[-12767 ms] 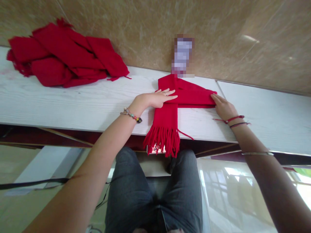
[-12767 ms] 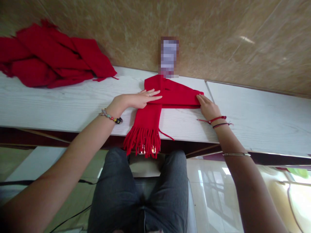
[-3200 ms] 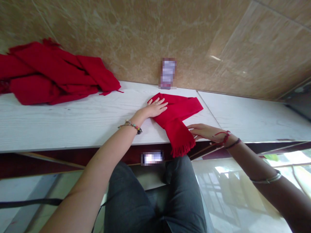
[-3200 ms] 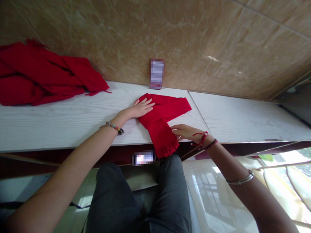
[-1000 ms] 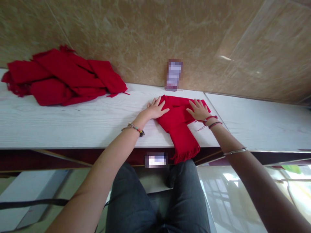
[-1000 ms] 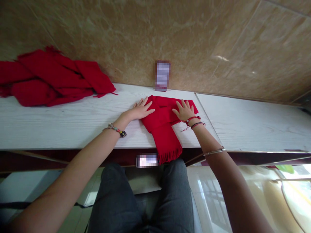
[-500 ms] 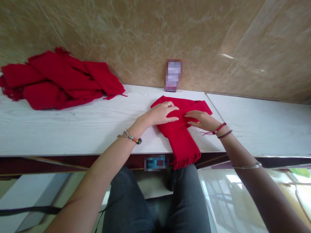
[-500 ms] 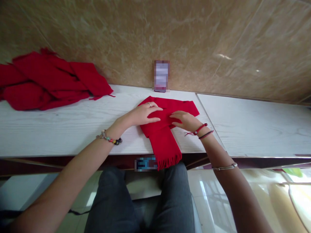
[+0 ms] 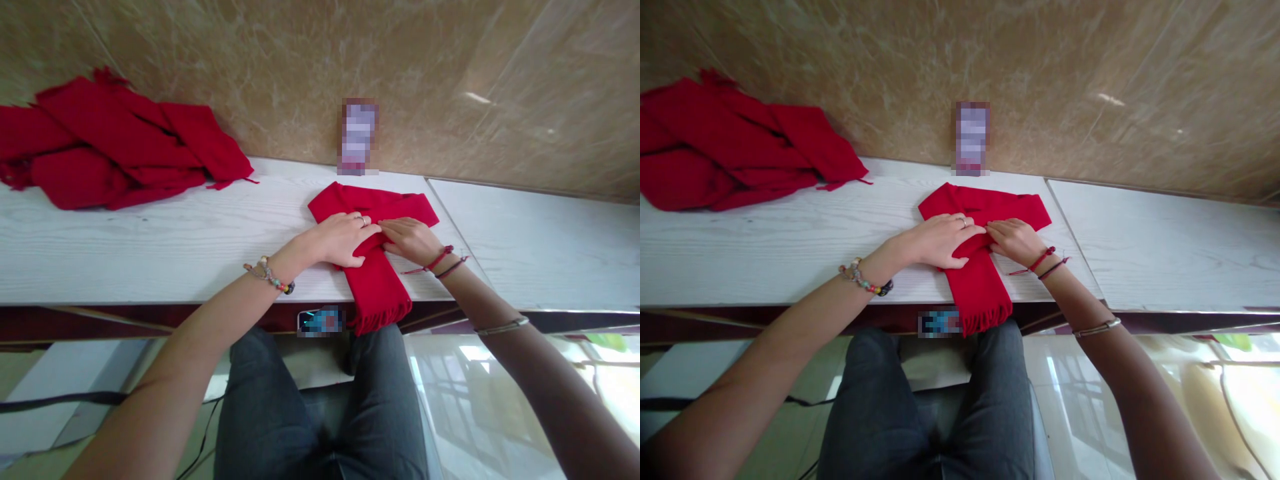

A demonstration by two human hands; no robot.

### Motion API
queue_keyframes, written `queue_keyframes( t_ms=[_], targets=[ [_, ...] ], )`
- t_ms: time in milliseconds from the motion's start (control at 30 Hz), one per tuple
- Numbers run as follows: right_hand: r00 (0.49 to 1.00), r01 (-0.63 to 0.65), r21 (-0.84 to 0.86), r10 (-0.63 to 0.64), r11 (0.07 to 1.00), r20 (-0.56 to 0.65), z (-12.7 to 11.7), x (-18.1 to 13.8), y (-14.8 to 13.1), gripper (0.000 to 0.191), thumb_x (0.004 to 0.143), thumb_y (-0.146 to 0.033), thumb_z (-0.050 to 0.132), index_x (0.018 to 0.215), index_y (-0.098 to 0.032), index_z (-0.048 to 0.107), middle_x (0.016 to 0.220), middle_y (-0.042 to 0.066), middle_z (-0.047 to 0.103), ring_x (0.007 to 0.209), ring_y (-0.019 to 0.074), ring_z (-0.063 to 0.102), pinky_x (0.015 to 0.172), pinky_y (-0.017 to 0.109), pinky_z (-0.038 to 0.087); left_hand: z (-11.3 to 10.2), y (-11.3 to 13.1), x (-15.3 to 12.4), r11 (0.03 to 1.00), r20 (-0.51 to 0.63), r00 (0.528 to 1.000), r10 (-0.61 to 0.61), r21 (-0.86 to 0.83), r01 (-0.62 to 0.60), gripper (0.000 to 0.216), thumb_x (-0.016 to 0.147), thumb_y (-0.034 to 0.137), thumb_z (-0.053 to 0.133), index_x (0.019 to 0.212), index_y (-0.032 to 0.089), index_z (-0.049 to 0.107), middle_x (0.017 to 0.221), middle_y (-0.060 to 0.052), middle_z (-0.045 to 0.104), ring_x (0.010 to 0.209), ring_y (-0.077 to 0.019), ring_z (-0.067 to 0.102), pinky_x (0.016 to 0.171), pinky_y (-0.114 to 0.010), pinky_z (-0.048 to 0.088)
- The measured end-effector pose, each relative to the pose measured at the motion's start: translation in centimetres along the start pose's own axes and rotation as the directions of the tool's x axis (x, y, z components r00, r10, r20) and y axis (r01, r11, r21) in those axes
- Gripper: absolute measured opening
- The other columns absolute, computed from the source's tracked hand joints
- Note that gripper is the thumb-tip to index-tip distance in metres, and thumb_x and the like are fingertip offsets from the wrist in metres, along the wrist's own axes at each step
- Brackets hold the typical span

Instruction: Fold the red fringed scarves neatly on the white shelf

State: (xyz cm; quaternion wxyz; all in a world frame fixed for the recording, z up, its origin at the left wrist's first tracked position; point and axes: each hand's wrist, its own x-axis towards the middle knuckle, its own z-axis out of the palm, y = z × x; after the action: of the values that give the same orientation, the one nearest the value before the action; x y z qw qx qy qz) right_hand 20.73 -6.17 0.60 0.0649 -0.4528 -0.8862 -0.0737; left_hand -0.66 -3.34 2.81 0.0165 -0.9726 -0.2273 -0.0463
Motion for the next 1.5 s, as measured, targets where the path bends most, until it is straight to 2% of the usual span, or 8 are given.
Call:
queue_keyframes(
  t_ms=[300, 433, 800, 900, 1033, 1100, 1233, 1500],
  targets=[
    [0.979, 0.036, 0.028, -0.029, 0.999, -0.203, 1.8, -0.5, 0.4, 0.033, 0.085, -0.03, 0.055, 0.111, -0.012, 0.064, 0.116, 0.015, 0.067, 0.106, 0.0259, 0.063, 0.091, 0.041, 0.051, -0.4, -0.5, 0.0, 0.999, -0.039, 0.999, -0.029, -0.042, 0.027, 0.034, 0.082, 0.02, 0.049, 0.115, 0.014, 0.056, 0.11, -0.011, 0.064, 0.098, -0.0218, 0.061, 0.076, -0.029, 0.046],
    [0.975, 0.029, 0.023, -0.023, 0.999, -0.223, 1.6, 0.0, -0.8, 0.032, 0.082, -0.019, 0.053, 0.111, -0.012, 0.063, 0.117, 0.014, 0.066, 0.106, 0.0254, 0.063, 0.09, 0.041, 0.051, -0.3, -0.7, 0.0, 0.993, -0.081, 0.996, -0.038, -0.115, 0.028, 0.032, 0.082, 0.019, 0.049, 0.113, 0.015, 0.056, 0.105, -0.01, 0.065, 0.094, -0.0205, 0.062, 0.074, -0.028, 0.045],
    [0.971, -0.119, -0.016, 0.113, 0.993, -0.212, 1.3, -0.1, -0.2, 0.042, 0.084, -0.004, 0.038, 0.119, -0.011, 0.06, 0.123, 0.015, 0.063, 0.113, 0.0236, 0.06, 0.095, 0.041, 0.049, -0.7, -1.1, 0.1, 0.976, -0.052, 0.999, -0.01, -0.217, -0.002, 0.034, 0.081, 0.014, 0.047, 0.113, 0.014, 0.057, 0.106, -0.009, 0.064, 0.098, -0.0195, 0.059, 0.087, -0.03, 0.044],
    [0.971, -0.092, -0.019, 0.085, 0.996, -0.225, 1.0, -0.8, 0.5, 0.044, 0.084, -0.004, 0.036, 0.121, -0.014, 0.06, 0.123, 0.012, 0.063, 0.112, 0.0215, 0.06, 0.095, 0.04, 0.05, -0.5, -1.0, -0.2, 0.968, 0.011, 1.0, 0.014, -0.252, -0.01, 0.04, 0.085, 0.024, 0.048, 0.124, 0.017, 0.053, 0.127, -0.01, 0.053, 0.118, -0.0214, 0.05, 0.101, -0.032, 0.037],
    [0.989, 0.002, -0.013, -0.004, 1.0, -0.146, 1.6, -1.7, 0.8, 0.039, 0.087, -0.008, 0.038, 0.117, -0.011, 0.063, 0.119, 0.014, 0.065, 0.113, 0.0227, 0.06, 0.096, 0.041, 0.05, -0.1, -0.8, -0.3, 0.968, 0.221, 0.975, 0.012, -0.248, 0.045, 0.067, 0.084, 0.05, 0.051, 0.142, 0.021, 0.036, 0.155, -0.008, 0.018, 0.143, -0.0252, 0.013, 0.115, -0.035, 0.017],
    [0.992, 0.012, -0.006, -0.012, 1.0, -0.128, 2.1, -2.0, 0.8, 0.038, 0.089, -0.009, 0.038, 0.118, -0.01, 0.062, 0.121, 0.014, 0.064, 0.116, 0.023, 0.058, 0.097, 0.041, 0.049, -0.1, -0.8, -0.3, 0.969, 0.273, 0.962, 0.017, -0.241, 0.051, 0.069, 0.084, 0.056, 0.048, 0.144, 0.025, 0.034, 0.158, -0.004, 0.011, 0.145, -0.0232, 0.003, 0.117, -0.036, 0.01],
    [0.995, -0.028, 0.007, 0.028, 1.0, -0.095, 2.2, -2.4, 0.7, 0.041, 0.09, -0.012, 0.035, 0.125, -0.012, 0.058, 0.131, 0.014, 0.057, 0.124, 0.0236, 0.052, 0.102, 0.046, 0.044, 0.1, -0.9, 0.0, 0.961, 0.269, 0.962, -0.045, -0.251, 0.115, 0.057, 0.092, 0.057, 0.028, 0.143, 0.031, 0.036, 0.159, 0.002, 0.007, 0.145, -0.0219, -0.003, 0.117, -0.04, 0.004],
    [0.987, -0.146, 0.151, 0.135, 0.978, 0.083, 0.6, -2.8, 1.9, 0.05, 0.097, -0.036, 0.025, 0.139, -0.018, 0.044, 0.146, 0.011, 0.041, 0.138, 0.0253, 0.031, 0.111, 0.055, 0.028, 0.2, -0.6, 0.0, 0.966, 0.377, 0.924, -0.057, -0.213, 0.146, 0.051, 0.096, 0.049, 0.023, 0.146, 0.04, 0.023, 0.158, 0.007, -0.005, 0.145, -0.024, -0.008, 0.115, -0.047, 0.001]
  ],
)
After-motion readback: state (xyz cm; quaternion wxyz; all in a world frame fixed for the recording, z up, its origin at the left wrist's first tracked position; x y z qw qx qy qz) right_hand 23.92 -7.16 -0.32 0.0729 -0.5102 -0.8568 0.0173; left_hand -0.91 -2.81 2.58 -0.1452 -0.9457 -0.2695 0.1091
